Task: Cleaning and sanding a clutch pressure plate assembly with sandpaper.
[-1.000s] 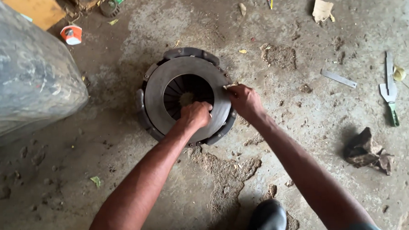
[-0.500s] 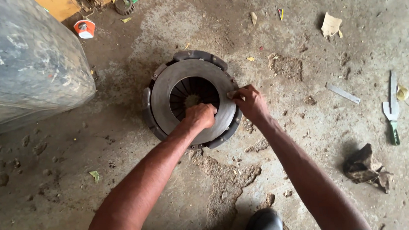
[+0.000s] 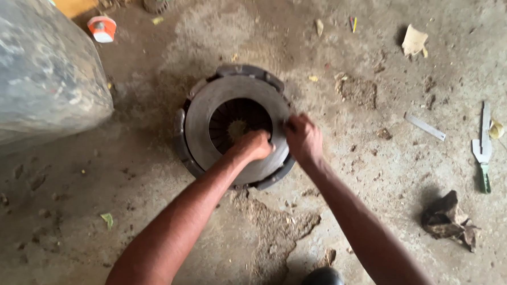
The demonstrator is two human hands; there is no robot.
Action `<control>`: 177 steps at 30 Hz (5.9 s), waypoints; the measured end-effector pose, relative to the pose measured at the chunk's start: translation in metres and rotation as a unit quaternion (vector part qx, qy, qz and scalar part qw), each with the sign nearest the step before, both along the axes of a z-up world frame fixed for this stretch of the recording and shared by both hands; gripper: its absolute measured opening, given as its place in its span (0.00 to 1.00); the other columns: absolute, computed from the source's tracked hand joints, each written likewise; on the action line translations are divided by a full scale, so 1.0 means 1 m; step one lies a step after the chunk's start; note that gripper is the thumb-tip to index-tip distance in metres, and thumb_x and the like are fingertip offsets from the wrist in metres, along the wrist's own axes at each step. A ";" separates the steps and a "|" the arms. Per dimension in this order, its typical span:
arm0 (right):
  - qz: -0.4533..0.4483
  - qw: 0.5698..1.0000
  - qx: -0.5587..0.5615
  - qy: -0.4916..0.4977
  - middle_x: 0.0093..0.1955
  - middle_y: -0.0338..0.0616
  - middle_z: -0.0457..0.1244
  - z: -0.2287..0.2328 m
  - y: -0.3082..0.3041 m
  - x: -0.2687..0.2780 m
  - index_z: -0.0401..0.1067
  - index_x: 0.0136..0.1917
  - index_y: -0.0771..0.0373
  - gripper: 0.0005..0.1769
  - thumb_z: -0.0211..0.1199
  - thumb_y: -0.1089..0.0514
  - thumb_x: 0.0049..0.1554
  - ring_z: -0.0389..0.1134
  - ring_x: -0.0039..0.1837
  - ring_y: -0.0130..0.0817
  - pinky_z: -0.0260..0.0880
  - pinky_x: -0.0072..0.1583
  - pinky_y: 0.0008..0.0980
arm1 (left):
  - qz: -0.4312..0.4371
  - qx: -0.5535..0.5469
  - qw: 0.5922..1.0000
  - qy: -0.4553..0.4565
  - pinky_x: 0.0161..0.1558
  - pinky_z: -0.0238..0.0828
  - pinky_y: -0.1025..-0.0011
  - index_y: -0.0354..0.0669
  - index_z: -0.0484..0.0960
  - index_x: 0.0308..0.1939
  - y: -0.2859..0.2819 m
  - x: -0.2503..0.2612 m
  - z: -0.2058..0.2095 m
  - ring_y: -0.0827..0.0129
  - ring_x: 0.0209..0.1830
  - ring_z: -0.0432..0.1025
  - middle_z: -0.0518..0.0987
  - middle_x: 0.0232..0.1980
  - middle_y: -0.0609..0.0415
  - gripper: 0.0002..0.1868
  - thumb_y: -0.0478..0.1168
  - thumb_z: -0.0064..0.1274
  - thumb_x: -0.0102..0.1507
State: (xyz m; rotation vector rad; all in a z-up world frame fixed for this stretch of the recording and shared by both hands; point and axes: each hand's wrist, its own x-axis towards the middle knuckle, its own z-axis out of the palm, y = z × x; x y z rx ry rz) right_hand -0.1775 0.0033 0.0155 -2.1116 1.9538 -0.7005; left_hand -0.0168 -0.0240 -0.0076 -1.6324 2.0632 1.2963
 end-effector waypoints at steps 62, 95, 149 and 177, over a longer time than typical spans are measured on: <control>-0.009 0.999 0.003 -0.032 0.46 0.50 0.66 0.001 -0.006 -0.001 0.78 0.49 0.62 0.05 0.62 0.62 0.60 0.69 0.45 0.48 0.71 0.44 0.46 | 0.076 -0.023 0.992 0.099 0.43 0.77 0.53 0.48 0.79 0.60 0.016 0.008 -0.048 0.46 0.43 0.82 0.85 0.44 0.42 0.19 0.51 0.50 0.68; 0.032 0.995 0.056 -0.071 0.43 0.48 0.69 0.004 0.018 0.013 0.78 0.45 0.61 0.05 0.64 0.59 0.59 0.74 0.40 0.43 0.76 0.41 0.41 | 0.066 -0.130 0.963 0.226 0.34 0.76 0.57 0.46 0.84 0.48 -0.002 0.008 -0.122 0.53 0.32 0.79 0.83 0.35 0.44 0.16 0.51 0.60 0.62; 0.068 0.997 0.024 -0.041 0.44 0.48 0.69 0.007 0.036 0.016 0.79 0.43 0.62 0.05 0.67 0.59 0.57 0.72 0.43 0.42 0.74 0.43 0.41 | -0.119 -0.191 0.968 0.114 0.56 0.73 0.59 0.49 0.65 0.74 -0.016 0.032 -0.090 0.51 0.55 0.77 0.78 0.62 0.40 0.35 0.54 0.55 0.66; 0.074 0.996 -0.033 -0.032 0.42 0.49 0.67 0.004 0.018 0.017 0.80 0.44 0.60 0.04 0.66 0.61 0.55 0.71 0.44 0.47 0.73 0.46 0.44 | 0.053 -0.180 0.967 0.173 0.40 0.79 0.56 0.47 0.87 0.50 0.029 0.037 -0.069 0.51 0.38 0.81 0.85 0.42 0.41 0.14 0.48 0.57 0.66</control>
